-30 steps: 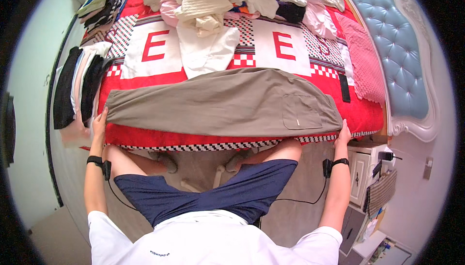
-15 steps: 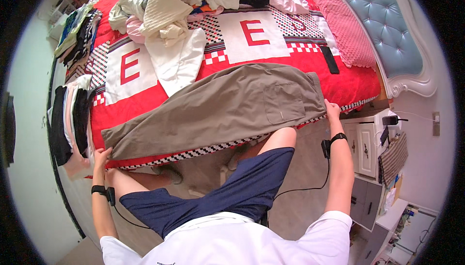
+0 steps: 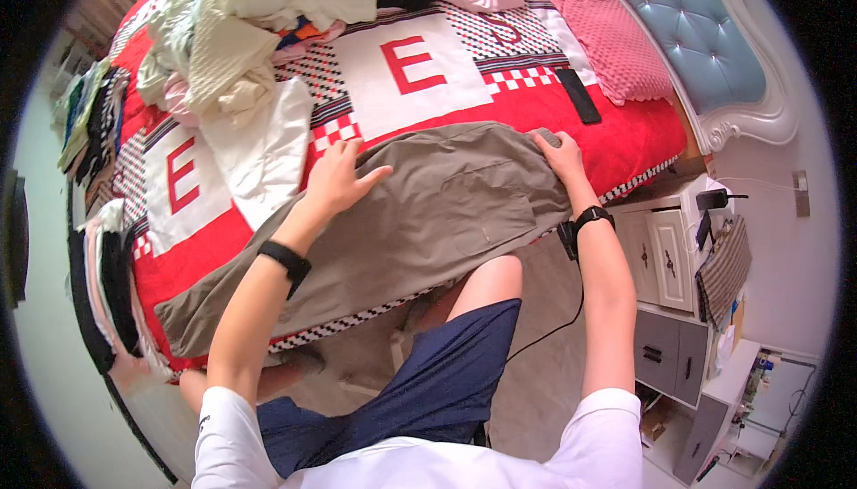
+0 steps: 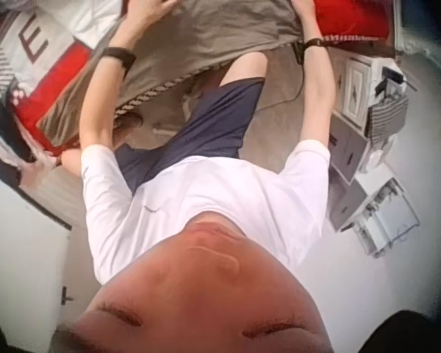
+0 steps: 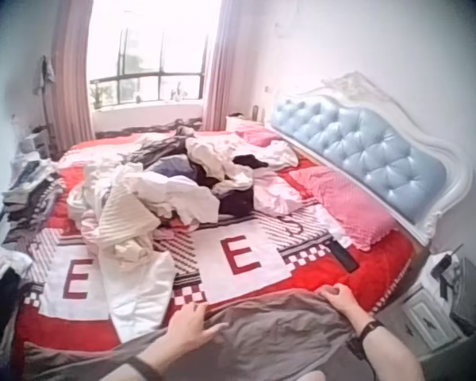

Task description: The person is seen folding various items of clothing including a black skirt, brown trousers, and a white t-shirt on a bed.

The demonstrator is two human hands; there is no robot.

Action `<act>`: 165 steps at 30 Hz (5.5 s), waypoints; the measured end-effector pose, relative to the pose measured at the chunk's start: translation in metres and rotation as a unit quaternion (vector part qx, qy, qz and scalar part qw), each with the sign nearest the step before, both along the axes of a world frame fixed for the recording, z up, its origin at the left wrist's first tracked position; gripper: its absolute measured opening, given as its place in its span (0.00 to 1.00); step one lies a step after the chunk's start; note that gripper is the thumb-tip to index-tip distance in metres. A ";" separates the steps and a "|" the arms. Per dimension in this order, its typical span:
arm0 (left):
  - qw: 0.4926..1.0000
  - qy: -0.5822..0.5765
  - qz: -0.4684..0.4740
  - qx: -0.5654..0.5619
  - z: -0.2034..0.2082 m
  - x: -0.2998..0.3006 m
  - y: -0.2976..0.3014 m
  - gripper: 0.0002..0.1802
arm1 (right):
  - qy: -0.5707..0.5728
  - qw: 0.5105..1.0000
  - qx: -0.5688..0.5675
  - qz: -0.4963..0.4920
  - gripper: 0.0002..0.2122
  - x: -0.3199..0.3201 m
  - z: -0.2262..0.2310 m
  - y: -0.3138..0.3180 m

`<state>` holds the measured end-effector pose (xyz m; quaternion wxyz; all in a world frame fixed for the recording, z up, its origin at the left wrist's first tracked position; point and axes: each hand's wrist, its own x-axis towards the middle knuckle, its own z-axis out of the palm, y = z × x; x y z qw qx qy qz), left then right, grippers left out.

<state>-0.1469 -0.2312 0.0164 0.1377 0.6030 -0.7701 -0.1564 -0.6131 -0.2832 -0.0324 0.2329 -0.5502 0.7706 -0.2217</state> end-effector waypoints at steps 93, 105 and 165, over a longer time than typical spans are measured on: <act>0.984 0.098 0.047 -0.138 -0.040 0.206 0.128 0.08 | 0.234 0.900 -0.197 0.309 0.29 0.074 -0.042 0.049; 0.973 0.137 0.185 0.024 -0.017 0.152 0.117 0.22 | 0.241 0.898 -0.217 0.299 0.29 0.067 -0.047 0.047; 0.866 0.114 0.484 0.052 -0.045 0.421 0.204 0.41 | -0.064 0.986 -0.017 -0.152 0.29 -0.085 -0.048 0.076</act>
